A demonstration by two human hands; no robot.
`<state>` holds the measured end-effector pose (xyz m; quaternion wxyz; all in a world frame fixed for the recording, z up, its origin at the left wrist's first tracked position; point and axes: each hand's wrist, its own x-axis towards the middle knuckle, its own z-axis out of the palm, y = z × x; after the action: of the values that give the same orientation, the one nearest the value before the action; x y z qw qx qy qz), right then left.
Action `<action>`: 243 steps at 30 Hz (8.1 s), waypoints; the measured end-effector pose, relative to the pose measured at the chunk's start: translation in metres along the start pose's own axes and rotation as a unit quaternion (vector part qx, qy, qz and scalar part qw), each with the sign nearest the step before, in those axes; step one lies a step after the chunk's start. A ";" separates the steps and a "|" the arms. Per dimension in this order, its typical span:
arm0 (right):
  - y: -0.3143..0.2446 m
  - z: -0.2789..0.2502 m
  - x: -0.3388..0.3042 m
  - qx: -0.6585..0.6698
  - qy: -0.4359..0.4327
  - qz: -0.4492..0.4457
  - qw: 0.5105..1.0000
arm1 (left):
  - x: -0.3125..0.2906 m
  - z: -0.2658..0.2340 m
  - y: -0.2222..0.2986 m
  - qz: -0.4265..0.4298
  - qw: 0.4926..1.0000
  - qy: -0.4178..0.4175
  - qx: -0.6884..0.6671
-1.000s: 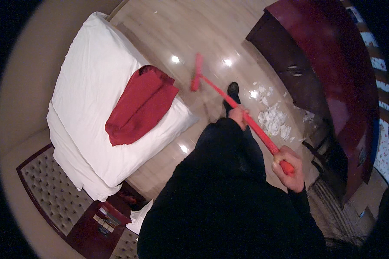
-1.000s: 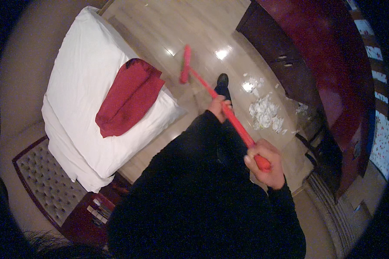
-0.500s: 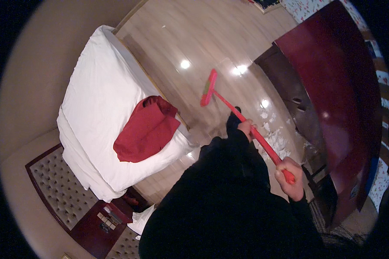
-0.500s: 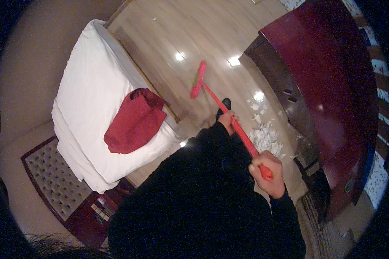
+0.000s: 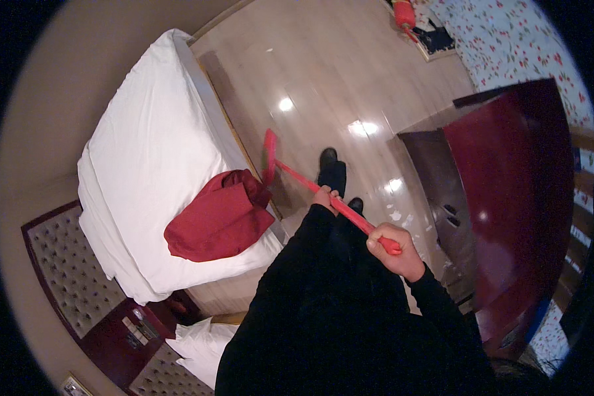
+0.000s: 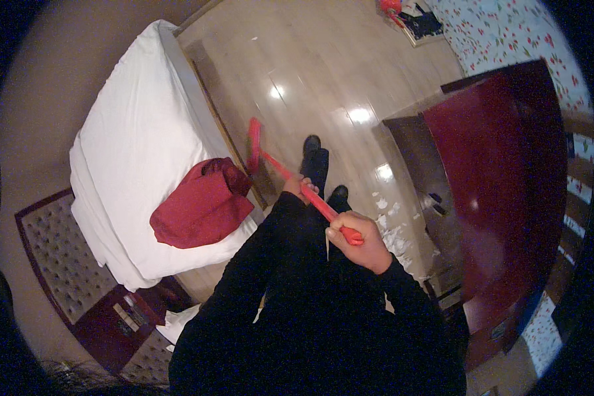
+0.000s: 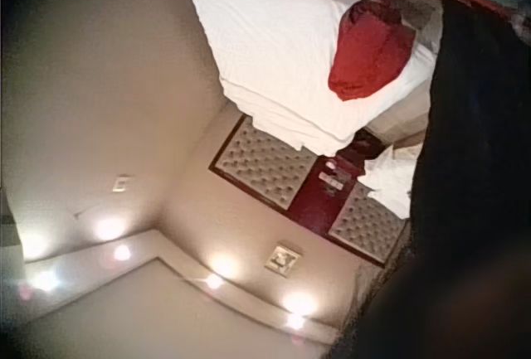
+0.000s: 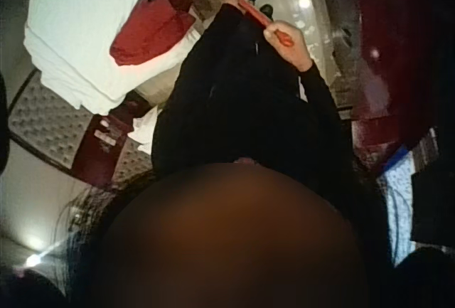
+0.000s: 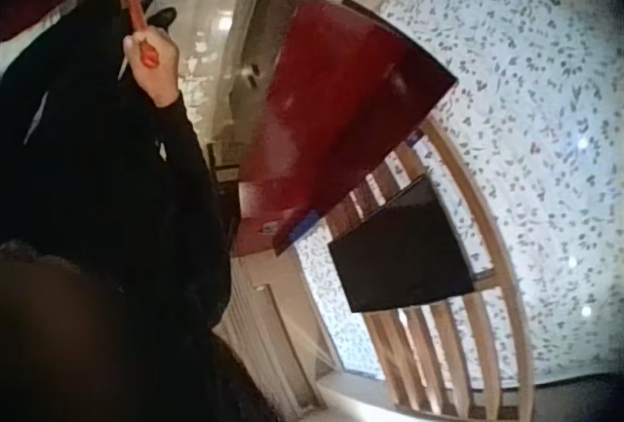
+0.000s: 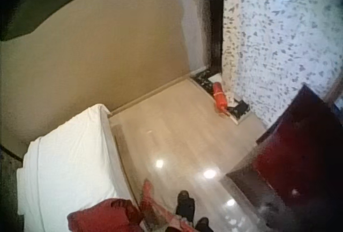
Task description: The person wipes a red desk and chair with a gray cloth, then sweeps the floor with a red broom, gathering debris into a pile. The person then picks up a red cloth from the bed and places it on the desk.
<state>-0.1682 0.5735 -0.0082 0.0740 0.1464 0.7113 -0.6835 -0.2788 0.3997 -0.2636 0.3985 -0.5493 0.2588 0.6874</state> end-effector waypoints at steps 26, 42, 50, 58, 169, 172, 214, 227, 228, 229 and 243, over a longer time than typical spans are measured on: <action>-0.135 0.003 0.296 -0.067 -0.025 0.032 0.997 | 0.059 0.187 0.221 0.033 0.994 -0.095 0.050; -0.161 -0.042 0.471 -0.102 -0.140 -0.007 0.985 | 0.065 0.299 0.331 0.127 0.992 -0.012 0.003; -0.210 -0.123 0.539 -0.086 -0.037 -0.011 0.996 | 0.099 0.442 0.330 -0.053 0.996 -0.035 0.065; -0.246 -0.148 0.557 -0.101 0.045 -0.003 0.994 | 0.034 0.557 0.347 0.003 0.995 -0.066 0.078; -0.256 0.846 1.270 -0.156 -0.550 0.407 0.713 | -0.048 0.121 1.297 0.589 0.708 0.368 0.127; -0.248 0.819 1.273 -0.129 -0.546 0.417 0.715 | -0.034 0.135 1.286 0.566 0.743 0.349 0.073; -0.402 0.537 1.268 -0.506 -0.561 0.052 0.653 | -0.026 0.352 1.205 0.243 0.817 -0.076 -0.517; -0.406 0.904 1.294 -0.316 -0.538 0.348 0.700 | -0.114 0.097 1.423 0.383 0.817 -0.049 -0.428; -0.398 0.930 1.294 -0.303 -0.544 0.337 0.706 | -0.114 0.072 1.436 0.400 0.830 -0.045 -0.386; -0.385 0.958 1.294 -0.291 -0.551 0.326 0.711 | -0.112 0.048 1.448 0.425 0.815 -0.046 -0.391; -0.238 1.292 1.296 -0.200 -0.586 0.272 0.737 | -0.070 -0.158 1.488 0.577 0.728 0.208 -0.305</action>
<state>-1.5903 -0.5772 -0.2485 0.6866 -0.1136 0.5776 -0.4266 -1.4247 -0.5605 -0.3594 -0.3277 -0.5154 0.3788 0.6954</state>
